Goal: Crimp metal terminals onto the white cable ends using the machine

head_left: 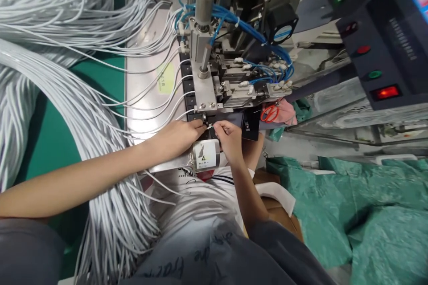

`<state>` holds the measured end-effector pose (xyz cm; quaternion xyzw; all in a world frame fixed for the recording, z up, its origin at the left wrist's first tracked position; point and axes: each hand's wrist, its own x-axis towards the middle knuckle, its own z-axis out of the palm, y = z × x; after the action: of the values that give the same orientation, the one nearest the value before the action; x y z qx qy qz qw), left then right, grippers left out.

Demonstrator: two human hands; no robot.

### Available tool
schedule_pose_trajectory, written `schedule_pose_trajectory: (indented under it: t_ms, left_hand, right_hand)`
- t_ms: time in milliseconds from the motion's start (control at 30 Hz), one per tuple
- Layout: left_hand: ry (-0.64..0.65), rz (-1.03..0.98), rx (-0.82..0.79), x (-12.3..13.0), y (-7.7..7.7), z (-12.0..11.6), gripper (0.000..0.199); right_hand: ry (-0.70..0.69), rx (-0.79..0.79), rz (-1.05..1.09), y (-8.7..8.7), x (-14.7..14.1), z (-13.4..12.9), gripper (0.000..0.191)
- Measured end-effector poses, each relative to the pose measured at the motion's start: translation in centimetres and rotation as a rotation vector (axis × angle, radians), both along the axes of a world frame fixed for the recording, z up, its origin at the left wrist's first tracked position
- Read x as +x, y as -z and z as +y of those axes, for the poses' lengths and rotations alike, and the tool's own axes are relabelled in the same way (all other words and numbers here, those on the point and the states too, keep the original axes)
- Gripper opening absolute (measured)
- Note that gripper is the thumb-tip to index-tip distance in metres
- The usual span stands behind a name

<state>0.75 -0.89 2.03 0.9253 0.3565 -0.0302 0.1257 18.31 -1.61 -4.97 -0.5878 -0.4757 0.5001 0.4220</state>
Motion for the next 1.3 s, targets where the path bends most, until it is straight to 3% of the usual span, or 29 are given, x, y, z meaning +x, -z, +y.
schedule_pose_trajectory:
  t_ms: [133, 433, 700, 1067, 1300]
  left_hand:
    - [-0.011, -0.005, 0.018, 0.0, 0.1, 0.2, 0.054]
    - [-0.009, 0.004, 0.052, 0.0, 0.4, 0.3, 0.039]
    - [0.013, 0.023, 0.066, -0.1, 0.4, 0.3, 0.039]
    - [-0.020, -0.018, 0.047, -0.2, 0.8, 0.3, 0.037]
    - [0.003, 0.031, 0.101, -0.1, 0.6, 0.3, 0.038]
  right_hand:
    - [-0.011, 0.018, -0.016, 0.0, -0.1, 0.3, 0.018]
    - [-0.121, 0.015, 0.006, -0.4, 0.3, 0.7, 0.017]
    - [-0.119, 0.088, -0.018, -0.5, 0.4, 0.5, 0.018]
    - [-0.256, 0.028, 0.004, -0.1, 0.8, 1.2, 0.017]
    - [-0.249, 0.056, -0.065, -0.4, 1.2, 1.4, 0.014]
